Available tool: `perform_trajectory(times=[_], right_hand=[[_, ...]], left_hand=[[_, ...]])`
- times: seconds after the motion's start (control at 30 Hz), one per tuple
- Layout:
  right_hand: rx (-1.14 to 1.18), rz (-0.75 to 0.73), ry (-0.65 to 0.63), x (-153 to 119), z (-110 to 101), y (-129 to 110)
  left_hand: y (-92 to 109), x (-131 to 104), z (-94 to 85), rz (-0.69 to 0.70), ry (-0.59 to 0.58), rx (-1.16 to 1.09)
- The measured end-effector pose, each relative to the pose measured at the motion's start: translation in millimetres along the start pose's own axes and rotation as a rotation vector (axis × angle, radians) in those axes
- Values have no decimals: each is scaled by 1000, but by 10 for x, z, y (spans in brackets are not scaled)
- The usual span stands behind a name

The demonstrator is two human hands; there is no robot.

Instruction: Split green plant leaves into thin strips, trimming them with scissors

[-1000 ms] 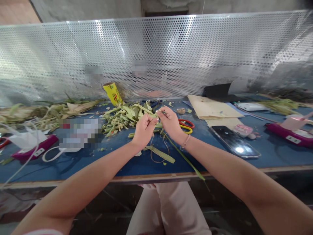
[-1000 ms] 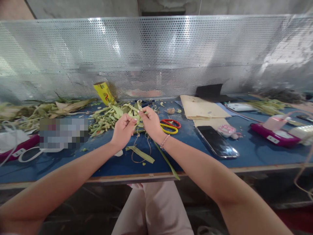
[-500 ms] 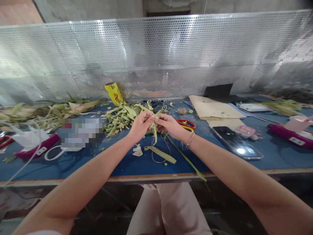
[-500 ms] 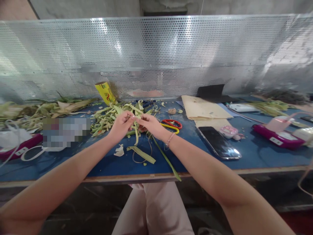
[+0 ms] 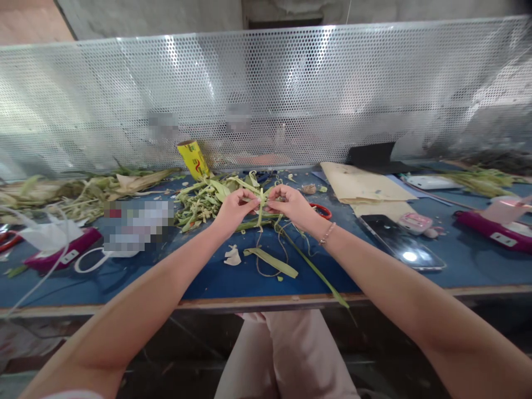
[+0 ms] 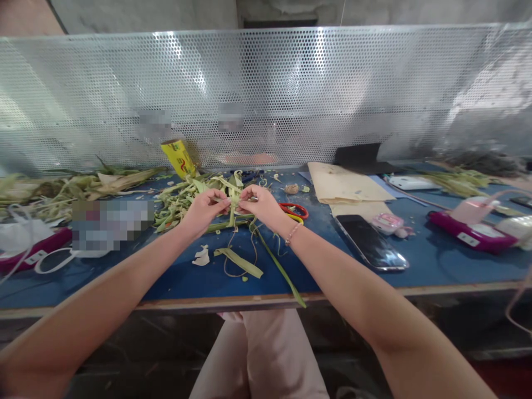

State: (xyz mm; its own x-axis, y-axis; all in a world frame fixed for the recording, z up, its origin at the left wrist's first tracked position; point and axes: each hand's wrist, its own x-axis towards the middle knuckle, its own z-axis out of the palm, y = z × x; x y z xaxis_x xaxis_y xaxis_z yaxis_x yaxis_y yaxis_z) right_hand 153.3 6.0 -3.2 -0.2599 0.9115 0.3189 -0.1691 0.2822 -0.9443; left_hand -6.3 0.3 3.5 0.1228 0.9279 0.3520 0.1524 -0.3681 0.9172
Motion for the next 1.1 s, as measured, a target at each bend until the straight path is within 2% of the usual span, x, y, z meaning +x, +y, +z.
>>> perform_trajectory(times=[0.17,0.27,0.33,0.43,0.53,0.77,0.9,1.1], right_hand=[[50,89,109,-10,44,15],[0,146,94,-20,58,6],[-215,48,46,-29,55,-4],[-578,-196,-14,-45,45,-20],[-756,-332,-17,-56,38,-29],[-873,-454,-39,-107,60,-53],[-916,-518,-67,-148,87,-79],[-948,-524,-78,-166,101,-131]], left_hand=[[20,-10,29,-27,101,-184],[48,-19,32,-28,120,-296],[51,-24,31,-23,108,-304],[38,-31,32,-20,61,-256],[35,-39,35,-11,23,-228],[52,-61,59,-63,-47,-230],[59,-73,74,6,-97,-198],[86,-92,85,84,-89,-134]])
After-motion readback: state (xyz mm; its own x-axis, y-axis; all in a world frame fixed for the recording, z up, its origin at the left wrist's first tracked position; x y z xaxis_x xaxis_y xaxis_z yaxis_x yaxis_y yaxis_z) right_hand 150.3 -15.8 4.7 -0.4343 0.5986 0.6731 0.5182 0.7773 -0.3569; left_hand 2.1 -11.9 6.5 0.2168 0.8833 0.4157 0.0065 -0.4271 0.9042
